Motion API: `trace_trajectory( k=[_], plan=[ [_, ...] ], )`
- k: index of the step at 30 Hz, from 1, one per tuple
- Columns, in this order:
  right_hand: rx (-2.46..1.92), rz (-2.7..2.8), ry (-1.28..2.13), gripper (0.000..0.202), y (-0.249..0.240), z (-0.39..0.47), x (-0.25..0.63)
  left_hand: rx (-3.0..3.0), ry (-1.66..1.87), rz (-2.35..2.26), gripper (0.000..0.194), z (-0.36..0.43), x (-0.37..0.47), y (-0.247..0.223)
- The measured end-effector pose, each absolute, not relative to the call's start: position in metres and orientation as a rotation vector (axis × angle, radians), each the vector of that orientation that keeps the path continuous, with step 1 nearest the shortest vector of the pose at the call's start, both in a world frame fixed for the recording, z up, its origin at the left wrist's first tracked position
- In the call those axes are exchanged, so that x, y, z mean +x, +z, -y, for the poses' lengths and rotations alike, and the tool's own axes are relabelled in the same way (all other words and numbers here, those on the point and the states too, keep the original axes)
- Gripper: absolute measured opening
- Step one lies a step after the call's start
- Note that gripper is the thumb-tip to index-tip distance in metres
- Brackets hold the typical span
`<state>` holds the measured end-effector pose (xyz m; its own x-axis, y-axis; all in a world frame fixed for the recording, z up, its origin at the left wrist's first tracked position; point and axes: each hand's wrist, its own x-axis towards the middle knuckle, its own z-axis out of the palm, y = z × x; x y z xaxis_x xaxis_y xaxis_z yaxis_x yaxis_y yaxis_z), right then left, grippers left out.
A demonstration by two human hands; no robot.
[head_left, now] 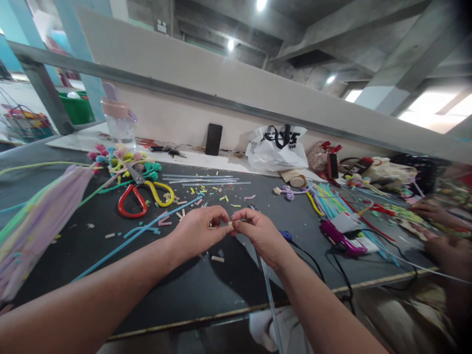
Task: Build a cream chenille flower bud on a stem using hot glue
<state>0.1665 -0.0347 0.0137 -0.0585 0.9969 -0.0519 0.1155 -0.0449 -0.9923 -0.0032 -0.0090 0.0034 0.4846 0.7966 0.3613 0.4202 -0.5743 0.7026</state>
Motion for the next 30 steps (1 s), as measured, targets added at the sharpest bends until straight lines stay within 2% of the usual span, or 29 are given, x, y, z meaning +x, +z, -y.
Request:
trace_trajectory(
  k=[15,22,25,30],
  plan=[
    [-1.347,1.306,1.229,0.011,0.01,0.034,0.164,2.211,0.815,-1.042,0.017,0.009,-0.004,0.005],
    [-1.21,1.279,1.422,0.033,0.02,0.033,0.179,1.858,0.827,-0.993,0.023,0.007,-0.005,0.012],
    [-1.22,1.311,1.317,0.036,0.023,0.034,0.186,1.725,0.802,-0.967,0.024,0.004,-0.008,0.014],
    [-1.255,1.578,1.048,0.029,0.028,0.038,0.187,1.502,0.708,-0.88,0.03,0.0,-0.01,0.012]
  ],
)
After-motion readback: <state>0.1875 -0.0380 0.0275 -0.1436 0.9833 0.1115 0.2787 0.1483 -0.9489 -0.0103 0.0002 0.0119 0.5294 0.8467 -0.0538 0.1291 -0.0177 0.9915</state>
